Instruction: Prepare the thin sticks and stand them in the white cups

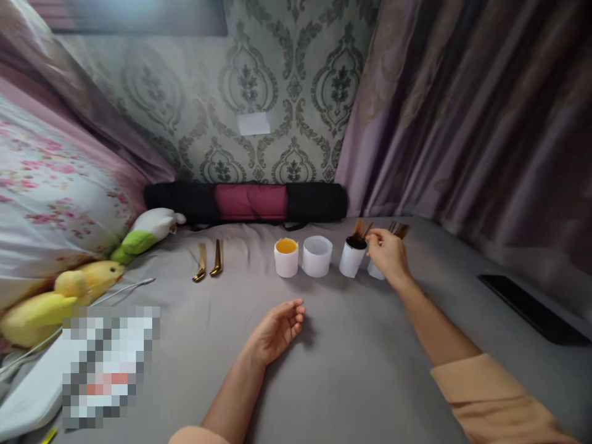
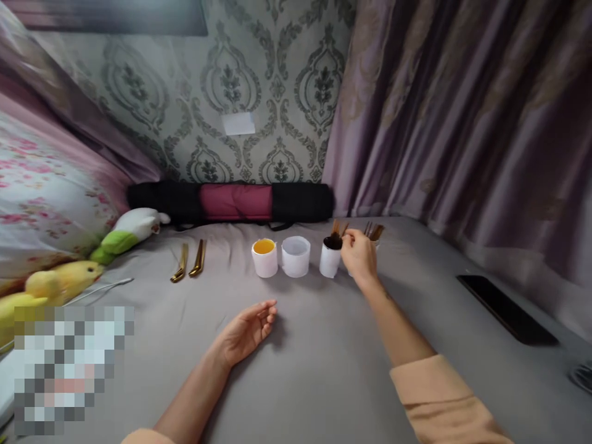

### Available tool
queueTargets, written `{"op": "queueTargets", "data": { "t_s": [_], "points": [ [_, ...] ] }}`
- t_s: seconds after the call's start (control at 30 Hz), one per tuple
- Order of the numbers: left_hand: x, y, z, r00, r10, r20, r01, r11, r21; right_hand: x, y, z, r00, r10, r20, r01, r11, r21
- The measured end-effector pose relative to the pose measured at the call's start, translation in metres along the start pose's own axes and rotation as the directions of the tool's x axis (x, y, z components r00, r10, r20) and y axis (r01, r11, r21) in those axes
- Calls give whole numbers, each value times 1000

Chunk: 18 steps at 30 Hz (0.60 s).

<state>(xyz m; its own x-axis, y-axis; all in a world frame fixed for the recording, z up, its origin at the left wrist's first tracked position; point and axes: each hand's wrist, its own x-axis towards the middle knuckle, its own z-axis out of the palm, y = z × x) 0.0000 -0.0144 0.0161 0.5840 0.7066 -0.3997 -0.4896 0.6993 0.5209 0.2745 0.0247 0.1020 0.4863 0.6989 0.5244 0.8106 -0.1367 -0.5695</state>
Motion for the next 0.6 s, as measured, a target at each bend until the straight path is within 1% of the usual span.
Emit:
{"op": "queueTargets", "data": {
  "t_s": [0.13,0.2,0.3,0.43,0.5,0.6],
  "points": [
    [0,-2,1,1000,0,-25,1,1000,30,-17,-4,-9,997,-40,-60,41,999,21],
    [0,-3,1,1000,1,-29,0,999,39,-28,-8,-11,996,-73,-48,75,996,49],
    [1,-4,1,1000,3,-13,-3,999,42,-47,-18,-8,994,-98,45,92,989,117],
    [0,-4,2,1000,3,-5,-2,999,34,-74,-34,7,963,-159,216,118,975,188],
    [-1,-3,4,1000,3,-13,-2,999,34,-86,-41,18,936,-172,308,111,972,205],
    [-2,-2,4,999,30,-36,-29,999,22,-101,-48,39,863,-197,465,72,959,272]
  ]
}}
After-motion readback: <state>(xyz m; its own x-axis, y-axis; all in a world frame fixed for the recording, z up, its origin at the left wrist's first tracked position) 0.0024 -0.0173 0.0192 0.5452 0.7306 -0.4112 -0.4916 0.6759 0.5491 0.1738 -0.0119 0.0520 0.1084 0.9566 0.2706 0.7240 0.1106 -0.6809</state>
